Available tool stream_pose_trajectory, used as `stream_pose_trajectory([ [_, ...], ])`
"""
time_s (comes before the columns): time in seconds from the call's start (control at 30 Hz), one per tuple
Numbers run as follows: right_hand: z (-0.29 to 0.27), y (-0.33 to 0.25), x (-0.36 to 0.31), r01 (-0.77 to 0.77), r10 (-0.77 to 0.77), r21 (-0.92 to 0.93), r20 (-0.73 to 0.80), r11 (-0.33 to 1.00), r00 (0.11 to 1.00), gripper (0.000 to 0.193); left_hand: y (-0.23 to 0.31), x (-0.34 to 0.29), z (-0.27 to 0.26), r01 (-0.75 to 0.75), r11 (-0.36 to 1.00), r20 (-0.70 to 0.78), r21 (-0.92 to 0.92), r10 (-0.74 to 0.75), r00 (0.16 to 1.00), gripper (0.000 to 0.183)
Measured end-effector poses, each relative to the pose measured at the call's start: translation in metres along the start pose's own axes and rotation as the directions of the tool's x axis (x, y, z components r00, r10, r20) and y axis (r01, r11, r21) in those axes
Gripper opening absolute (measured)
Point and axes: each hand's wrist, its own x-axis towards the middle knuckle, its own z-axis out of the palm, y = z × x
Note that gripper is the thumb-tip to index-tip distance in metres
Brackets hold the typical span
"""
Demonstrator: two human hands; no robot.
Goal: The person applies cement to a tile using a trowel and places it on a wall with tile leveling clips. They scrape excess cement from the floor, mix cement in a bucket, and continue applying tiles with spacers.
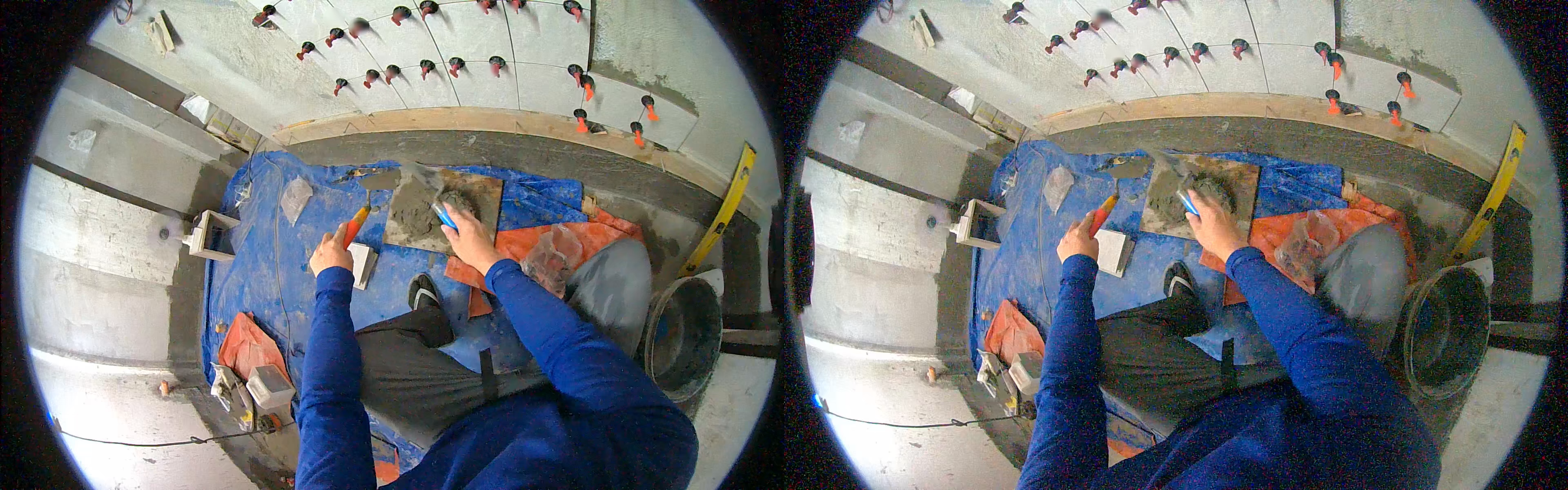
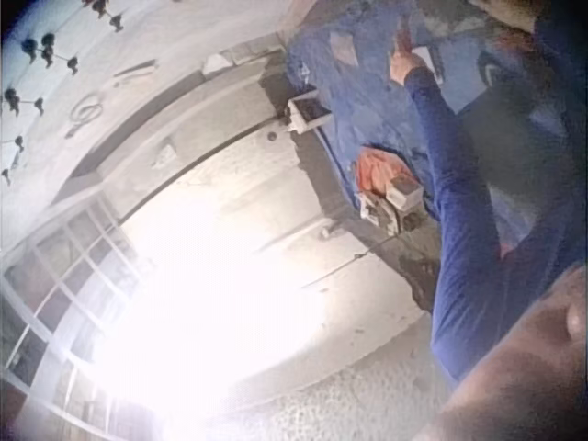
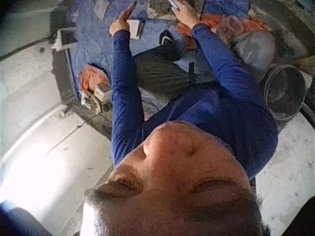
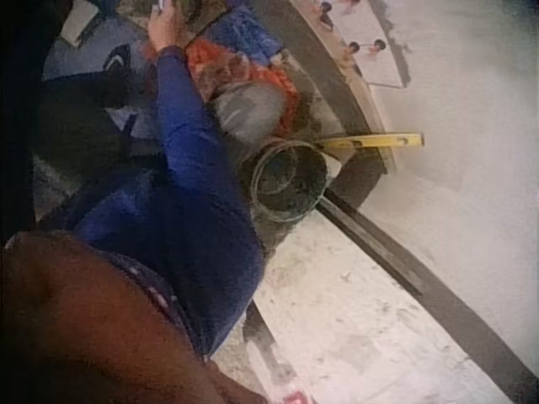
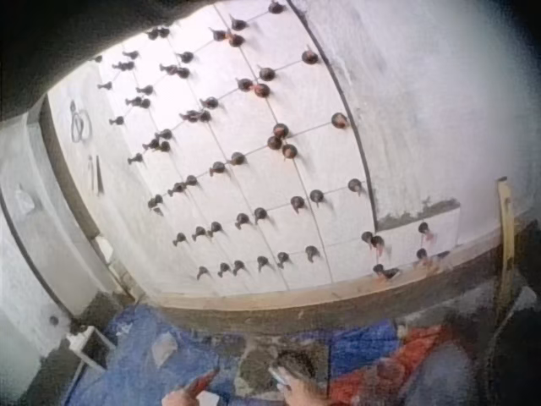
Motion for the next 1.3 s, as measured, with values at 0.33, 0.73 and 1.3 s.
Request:
stream_pose_trajectory([
  [0.33, 0.034, 0.068, 0.004, -0.194, 0.308, -0.384, 0.262, 0.903, 0.915, 0.028, -0.008, -0.021, -0.005, 0.0, 0.998, 0.142, 0.059, -0.008, 0.99, 0.055],
  [0.73, -0.11, 0.028, 0.024, -0.835, 0.457, 0.501, 0.702, 0.229, 0.547, 0.029, 0.009, 0.031, -0.009, 0.442, 0.737, 0.734, -0.511, 0.107, 0.671, 0.046],
  [1.3, -0.515, -0.197, -0.335, -0.784, 0.764, 0.158, -0.401, 0.601, 0.505, 0.062, 0.369, -0.159, -0.204, 0.346, 0.337, 0.34, -0.876, 0.939, -0.055, 0.051],
])
